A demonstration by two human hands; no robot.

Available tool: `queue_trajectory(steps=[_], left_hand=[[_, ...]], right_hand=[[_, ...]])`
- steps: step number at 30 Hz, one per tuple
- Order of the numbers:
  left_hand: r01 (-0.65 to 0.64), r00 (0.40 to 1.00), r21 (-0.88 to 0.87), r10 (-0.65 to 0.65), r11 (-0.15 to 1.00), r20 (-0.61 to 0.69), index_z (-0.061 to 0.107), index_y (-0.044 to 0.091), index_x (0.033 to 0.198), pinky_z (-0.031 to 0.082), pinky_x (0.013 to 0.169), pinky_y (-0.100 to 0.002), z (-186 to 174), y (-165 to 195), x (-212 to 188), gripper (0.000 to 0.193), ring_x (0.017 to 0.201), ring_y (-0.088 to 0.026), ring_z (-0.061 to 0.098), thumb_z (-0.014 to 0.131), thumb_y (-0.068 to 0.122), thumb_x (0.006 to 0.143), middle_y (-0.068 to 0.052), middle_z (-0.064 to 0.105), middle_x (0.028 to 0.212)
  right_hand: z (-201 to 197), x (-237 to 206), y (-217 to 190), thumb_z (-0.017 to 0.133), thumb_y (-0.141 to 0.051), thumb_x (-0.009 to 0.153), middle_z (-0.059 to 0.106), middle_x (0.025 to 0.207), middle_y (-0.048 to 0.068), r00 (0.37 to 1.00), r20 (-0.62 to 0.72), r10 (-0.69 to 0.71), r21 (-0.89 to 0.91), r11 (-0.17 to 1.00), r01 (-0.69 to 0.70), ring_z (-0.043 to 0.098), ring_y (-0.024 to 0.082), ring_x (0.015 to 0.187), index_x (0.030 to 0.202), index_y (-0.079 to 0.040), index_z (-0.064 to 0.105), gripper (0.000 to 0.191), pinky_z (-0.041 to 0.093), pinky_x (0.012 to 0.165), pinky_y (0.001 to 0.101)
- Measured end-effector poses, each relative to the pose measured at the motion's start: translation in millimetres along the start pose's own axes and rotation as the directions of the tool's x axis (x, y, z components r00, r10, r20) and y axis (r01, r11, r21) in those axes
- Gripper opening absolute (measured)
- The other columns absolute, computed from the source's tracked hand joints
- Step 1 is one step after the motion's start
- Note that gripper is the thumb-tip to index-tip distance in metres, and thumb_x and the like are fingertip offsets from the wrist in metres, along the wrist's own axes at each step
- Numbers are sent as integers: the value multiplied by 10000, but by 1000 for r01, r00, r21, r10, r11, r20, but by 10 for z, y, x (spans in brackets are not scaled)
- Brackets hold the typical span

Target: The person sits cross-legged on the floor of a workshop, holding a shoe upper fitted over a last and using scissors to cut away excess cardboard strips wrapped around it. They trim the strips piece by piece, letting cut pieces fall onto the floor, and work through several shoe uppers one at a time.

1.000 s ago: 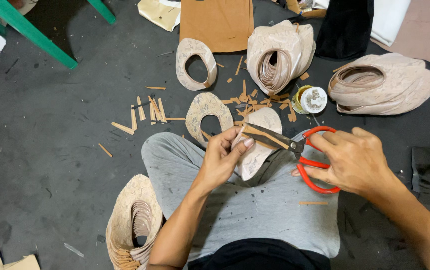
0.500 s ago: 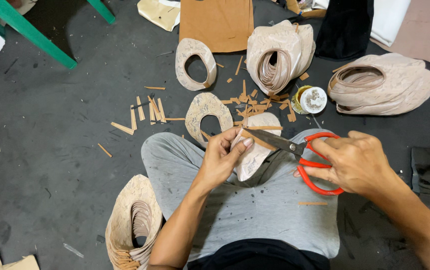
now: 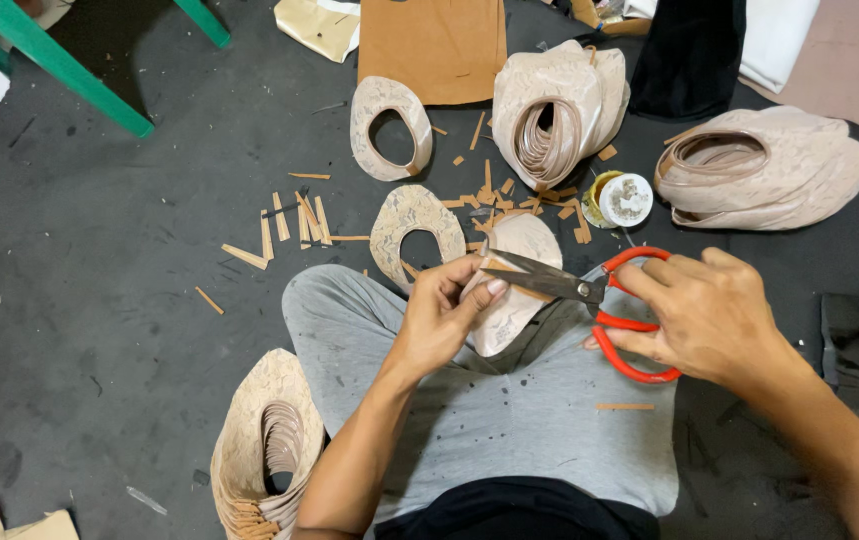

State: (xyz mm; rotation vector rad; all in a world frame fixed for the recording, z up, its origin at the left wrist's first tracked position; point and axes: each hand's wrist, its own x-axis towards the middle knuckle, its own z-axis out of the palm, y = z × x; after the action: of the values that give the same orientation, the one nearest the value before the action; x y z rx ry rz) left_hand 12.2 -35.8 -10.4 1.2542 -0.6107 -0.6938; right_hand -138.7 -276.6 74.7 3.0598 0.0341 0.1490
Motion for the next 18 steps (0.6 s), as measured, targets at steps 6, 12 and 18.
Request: queue_trajectory(steps=[6,12,18], left_hand=[[-3,1000,-58,1,998,-24,712,-28,1192,524,797,-229,15,-22,1,217,879,-48,622,683,79,1006,-16,732,993],[44,970,-612,-181,790,-164,687,-7,1241,566,902,-299,-34,-67,57,309,969,-132,706,701,120,959,-75,753,1099],[-7,980,-706,-137,708,-147,623,-34,1331,508,1010,-288,220,-275,-59,369,1115,-128,658,715,68,988,-82,709,1238]], right_hand=[[180,-58,86,789,-649,667,690,644,58,998,-58,-34,102,994,40,582,245,499,943,-122,714,600,442,569,374],[399,-82,-86,797,-194,852,721,780,96,957,29,290,803,563,-195,609,78,593,1002,-72,639,250,518,556,284],[576,155,-508,770,-34,871,784,1112,111,882,59,467,997,17,-76,499,20,561,982,-58,544,253,430,490,201]])
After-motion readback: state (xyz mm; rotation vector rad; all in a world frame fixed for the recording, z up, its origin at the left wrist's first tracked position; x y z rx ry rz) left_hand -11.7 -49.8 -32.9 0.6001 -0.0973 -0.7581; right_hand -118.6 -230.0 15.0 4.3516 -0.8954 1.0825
